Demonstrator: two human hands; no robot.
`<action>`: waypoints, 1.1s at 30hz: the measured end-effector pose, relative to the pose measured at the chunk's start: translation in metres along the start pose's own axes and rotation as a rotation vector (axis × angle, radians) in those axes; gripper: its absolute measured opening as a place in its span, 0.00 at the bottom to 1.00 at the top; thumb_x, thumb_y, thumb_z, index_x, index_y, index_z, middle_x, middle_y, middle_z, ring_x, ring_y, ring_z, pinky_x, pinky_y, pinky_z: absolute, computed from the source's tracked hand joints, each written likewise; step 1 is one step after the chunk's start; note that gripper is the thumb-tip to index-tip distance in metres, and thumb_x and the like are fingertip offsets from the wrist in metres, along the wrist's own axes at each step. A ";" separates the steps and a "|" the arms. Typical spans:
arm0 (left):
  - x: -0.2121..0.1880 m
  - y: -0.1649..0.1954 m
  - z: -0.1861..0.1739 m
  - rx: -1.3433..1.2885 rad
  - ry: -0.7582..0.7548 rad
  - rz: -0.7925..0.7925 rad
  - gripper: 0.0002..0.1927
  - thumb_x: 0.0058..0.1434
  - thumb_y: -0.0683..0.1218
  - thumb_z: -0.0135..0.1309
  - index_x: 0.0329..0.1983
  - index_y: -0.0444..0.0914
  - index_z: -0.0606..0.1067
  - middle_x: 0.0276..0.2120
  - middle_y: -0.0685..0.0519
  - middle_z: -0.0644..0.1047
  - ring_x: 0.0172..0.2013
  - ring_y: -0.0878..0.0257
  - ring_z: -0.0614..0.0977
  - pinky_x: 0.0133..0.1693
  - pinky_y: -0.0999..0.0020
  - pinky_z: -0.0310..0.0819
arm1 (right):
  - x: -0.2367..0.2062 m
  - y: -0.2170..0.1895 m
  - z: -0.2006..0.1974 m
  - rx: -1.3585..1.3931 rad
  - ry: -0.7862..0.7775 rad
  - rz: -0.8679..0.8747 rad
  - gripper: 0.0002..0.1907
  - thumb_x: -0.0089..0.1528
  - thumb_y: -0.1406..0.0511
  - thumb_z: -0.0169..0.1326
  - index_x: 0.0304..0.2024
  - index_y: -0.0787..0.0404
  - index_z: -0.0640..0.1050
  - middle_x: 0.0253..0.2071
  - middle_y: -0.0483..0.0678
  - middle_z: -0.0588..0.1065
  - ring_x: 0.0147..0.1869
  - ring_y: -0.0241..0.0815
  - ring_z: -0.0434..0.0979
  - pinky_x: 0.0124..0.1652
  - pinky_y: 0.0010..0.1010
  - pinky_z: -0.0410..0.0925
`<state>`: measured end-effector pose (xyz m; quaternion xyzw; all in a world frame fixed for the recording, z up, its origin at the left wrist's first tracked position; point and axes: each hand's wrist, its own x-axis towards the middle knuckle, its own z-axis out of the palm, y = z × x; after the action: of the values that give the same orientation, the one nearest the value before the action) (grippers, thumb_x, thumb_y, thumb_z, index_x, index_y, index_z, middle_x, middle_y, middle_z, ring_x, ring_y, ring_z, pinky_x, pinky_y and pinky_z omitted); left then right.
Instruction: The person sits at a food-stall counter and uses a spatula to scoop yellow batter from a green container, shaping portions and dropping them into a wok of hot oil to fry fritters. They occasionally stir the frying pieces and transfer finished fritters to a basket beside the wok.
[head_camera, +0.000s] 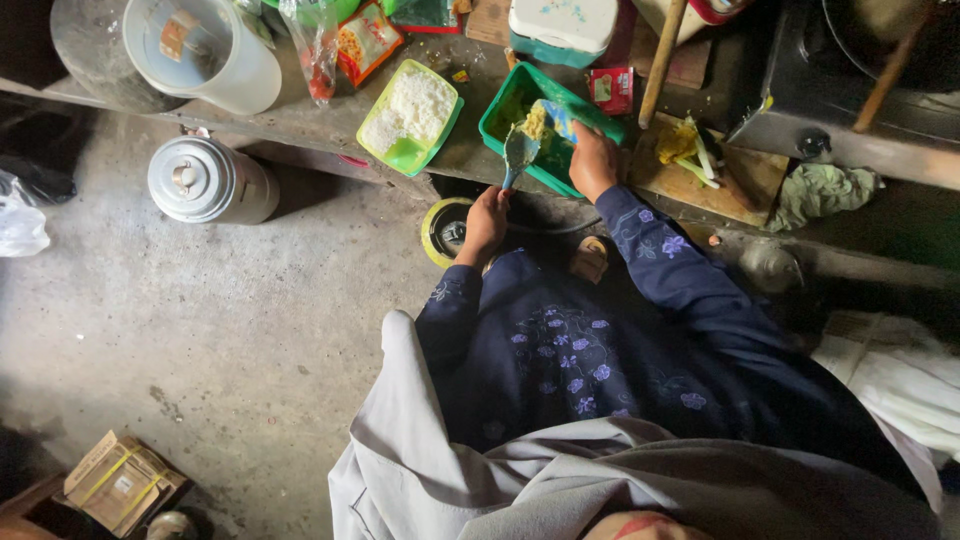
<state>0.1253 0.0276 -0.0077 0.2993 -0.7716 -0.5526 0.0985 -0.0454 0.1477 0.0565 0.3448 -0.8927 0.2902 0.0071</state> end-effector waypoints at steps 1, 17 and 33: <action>0.000 -0.001 -0.002 0.012 0.000 0.007 0.15 0.73 0.53 0.45 0.47 0.40 0.78 0.30 0.48 0.79 0.33 0.55 0.81 0.37 0.61 0.73 | 0.001 0.000 0.001 0.046 0.042 -0.052 0.22 0.62 0.72 0.51 0.60 0.57 0.75 0.52 0.58 0.75 0.52 0.64 0.75 0.48 0.50 0.67; 0.010 0.007 -0.003 0.097 -0.023 0.129 0.13 0.73 0.51 0.45 0.47 0.39 0.76 0.37 0.45 0.79 0.39 0.45 0.81 0.40 0.55 0.73 | -0.013 -0.019 0.003 -0.424 -0.118 -0.163 0.26 0.64 0.69 0.48 0.66 0.49 0.75 0.42 0.47 0.74 0.48 0.54 0.72 0.46 0.56 0.59; 0.010 -0.002 -0.011 -0.084 -0.052 -0.005 0.17 0.74 0.55 0.43 0.47 0.39 0.76 0.29 0.50 0.76 0.30 0.59 0.77 0.36 0.64 0.72 | 0.003 0.010 -0.003 0.894 -0.084 0.535 0.17 0.67 0.63 0.52 0.58 0.59 0.73 0.32 0.43 0.72 0.29 0.34 0.69 0.29 0.30 0.63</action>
<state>0.1236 0.0127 -0.0066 0.2825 -0.7493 -0.5923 0.0894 -0.0548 0.1531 0.0546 0.0851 -0.7378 0.6208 -0.2510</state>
